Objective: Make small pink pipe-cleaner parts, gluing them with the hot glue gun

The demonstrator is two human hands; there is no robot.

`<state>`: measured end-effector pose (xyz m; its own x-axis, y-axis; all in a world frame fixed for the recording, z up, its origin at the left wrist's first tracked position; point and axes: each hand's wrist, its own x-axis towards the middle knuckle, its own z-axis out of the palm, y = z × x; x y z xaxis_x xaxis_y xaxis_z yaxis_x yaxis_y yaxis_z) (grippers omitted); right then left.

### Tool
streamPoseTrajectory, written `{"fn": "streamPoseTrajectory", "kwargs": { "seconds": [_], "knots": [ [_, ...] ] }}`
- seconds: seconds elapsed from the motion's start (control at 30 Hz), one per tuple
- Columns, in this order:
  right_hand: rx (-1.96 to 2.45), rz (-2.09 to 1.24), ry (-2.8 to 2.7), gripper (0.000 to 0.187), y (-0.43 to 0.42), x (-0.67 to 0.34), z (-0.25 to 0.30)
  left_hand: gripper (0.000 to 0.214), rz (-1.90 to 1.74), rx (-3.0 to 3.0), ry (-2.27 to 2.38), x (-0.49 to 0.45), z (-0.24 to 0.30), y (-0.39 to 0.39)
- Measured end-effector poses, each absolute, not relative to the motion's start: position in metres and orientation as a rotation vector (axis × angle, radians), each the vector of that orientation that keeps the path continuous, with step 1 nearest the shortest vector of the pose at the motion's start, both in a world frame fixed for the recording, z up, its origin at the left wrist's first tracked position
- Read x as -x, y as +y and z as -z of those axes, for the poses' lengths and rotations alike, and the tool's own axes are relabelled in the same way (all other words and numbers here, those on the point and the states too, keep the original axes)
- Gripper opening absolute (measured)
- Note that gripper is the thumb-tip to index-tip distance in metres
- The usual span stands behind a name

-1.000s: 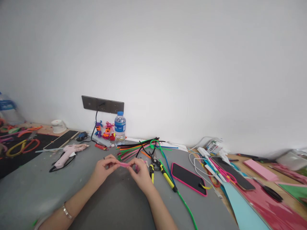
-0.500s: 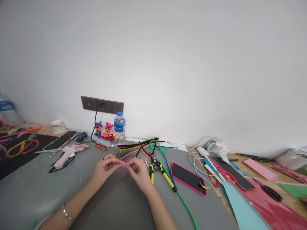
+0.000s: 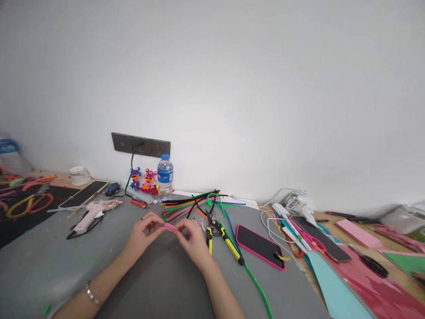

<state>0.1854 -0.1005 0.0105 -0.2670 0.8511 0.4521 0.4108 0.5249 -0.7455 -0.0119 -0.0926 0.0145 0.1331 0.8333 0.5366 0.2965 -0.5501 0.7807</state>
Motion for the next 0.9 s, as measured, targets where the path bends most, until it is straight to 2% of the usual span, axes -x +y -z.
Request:
{"fn": "streamPoseTrajectory", "kwargs": {
  "seconds": [0.9],
  "knots": [
    [1.007, -0.669, -1.875, 0.009, -0.1013, -0.1861, -0.0114, 0.009, -1.282, -1.92, 1.066, 0.0126, -0.0147, -0.0914]
  ]
}}
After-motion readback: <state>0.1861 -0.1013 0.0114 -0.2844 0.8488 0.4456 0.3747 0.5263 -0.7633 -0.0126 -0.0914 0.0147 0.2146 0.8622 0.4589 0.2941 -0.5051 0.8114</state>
